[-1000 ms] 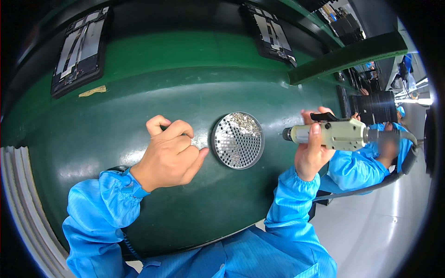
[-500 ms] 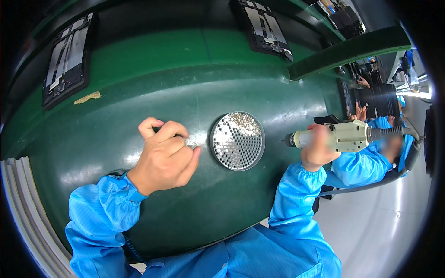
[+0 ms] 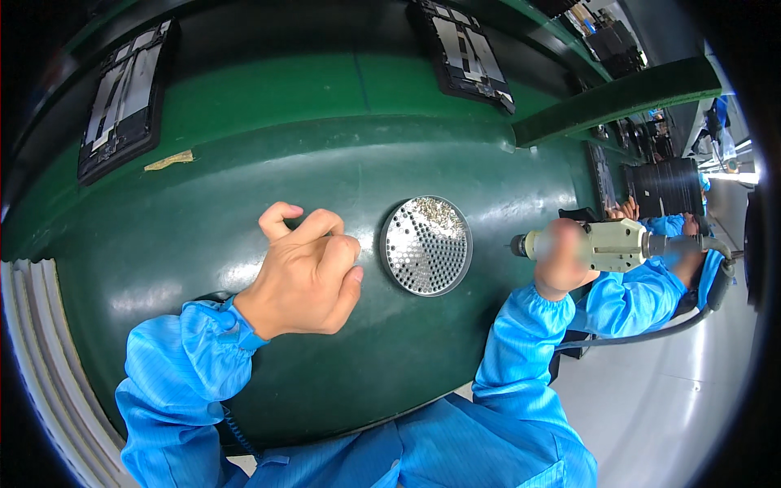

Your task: Installing small screws into electronic tablets using an electric screwdriver on an assembly line.

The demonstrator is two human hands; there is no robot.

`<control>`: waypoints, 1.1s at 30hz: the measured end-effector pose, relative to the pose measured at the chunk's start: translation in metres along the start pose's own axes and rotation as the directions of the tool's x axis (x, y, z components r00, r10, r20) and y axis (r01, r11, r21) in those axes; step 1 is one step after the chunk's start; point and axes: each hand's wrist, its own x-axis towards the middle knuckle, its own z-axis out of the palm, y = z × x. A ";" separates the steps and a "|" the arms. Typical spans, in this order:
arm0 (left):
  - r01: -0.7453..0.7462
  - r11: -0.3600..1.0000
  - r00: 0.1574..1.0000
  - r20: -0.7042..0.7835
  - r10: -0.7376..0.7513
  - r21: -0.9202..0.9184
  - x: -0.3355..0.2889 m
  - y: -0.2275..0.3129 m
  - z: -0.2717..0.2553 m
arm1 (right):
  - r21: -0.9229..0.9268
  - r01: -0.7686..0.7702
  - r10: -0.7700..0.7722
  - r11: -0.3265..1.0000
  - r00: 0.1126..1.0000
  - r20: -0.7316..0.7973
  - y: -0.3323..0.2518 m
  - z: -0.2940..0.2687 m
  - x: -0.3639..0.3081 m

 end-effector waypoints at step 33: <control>0.101 0.937 0.989 0.067 -0.130 0.335 0.215 -0.095 0.120 | 0.381 -0.547 0.398 0.745 0.824 0.404 -0.008 0.001 0.016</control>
